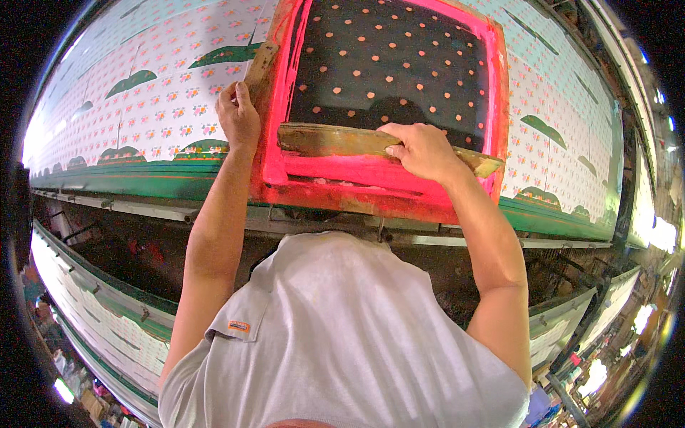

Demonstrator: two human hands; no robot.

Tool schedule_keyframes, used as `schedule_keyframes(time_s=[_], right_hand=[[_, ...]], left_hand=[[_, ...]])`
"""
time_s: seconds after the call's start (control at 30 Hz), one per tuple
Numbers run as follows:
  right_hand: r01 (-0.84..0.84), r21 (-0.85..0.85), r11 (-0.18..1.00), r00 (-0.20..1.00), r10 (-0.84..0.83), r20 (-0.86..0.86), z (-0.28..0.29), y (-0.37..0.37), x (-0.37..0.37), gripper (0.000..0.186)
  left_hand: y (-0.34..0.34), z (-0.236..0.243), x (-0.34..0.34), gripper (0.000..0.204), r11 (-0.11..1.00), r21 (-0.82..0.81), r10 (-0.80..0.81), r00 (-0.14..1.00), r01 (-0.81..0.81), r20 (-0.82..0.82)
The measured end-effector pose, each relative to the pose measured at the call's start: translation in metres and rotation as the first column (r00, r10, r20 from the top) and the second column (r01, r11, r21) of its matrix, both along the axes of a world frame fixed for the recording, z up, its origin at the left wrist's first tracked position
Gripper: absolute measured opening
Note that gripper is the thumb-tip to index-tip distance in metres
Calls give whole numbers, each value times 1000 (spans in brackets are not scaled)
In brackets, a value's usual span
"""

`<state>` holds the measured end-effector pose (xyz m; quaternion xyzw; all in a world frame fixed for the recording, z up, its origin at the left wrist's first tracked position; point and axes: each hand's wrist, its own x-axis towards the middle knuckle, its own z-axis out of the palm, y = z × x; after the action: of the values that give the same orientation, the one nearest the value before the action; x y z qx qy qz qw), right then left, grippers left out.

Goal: The person uses a pink screen-printing frame and a squeegee to apply pink ink onto a moving conveyor belt of white fabric, creating a repeating pattern of pink dots. The person repeatedly positions the frame, pulls the squeegee across the screen, and lifts the frame to continue the process.

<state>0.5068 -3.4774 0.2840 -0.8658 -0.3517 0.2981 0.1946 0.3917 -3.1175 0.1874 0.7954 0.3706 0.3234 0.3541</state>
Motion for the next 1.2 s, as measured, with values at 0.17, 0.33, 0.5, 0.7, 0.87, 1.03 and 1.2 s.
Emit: schedule_keyframes(time_s=[0.17, 0.33, 0.5, 0.7, 0.87, 1.03, 1.2], right_hand=[[21, -3, 1000, 994, -22, -111, -14, -4, 5, 39], [13, 55, 998, 977, -1, -213, -28, -5, 0, 36], [-33, -18, 999, 992, 30, -122, -31, -5, -4, 34], [-35, 138, 990, 923, 85, -375, -66, -6, 30, 32], [-48, 182, 982, 806, 145, -574, -83, 6, 109, 27], [-66, 325, 943, 912, 190, -364, -36, 42, 217, 30], [-226, 291, 929, 834, 30, 550, -19, 79, 288, 35]], left_hand=[[2, -1, 1, 49, 1000, 0, -10, 1000, 10, -13], [0, 1, 2, 50, 1000, -10, -27, 1000, 28, 6], [0, 0, 2, 48, 999, -28, -36, 999, 37, 7], [-1, -3, 1, 49, 995, 91, -40, 999, 43, -31], [-3, -3, 2, 49, 949, 313, 47, 999, -37, -25], [-6, 4, 5, 49, 927, 376, 29, 997, -1, -69], [-11, 10, 8, 50, 942, 336, 42, 993, -2, -112]])
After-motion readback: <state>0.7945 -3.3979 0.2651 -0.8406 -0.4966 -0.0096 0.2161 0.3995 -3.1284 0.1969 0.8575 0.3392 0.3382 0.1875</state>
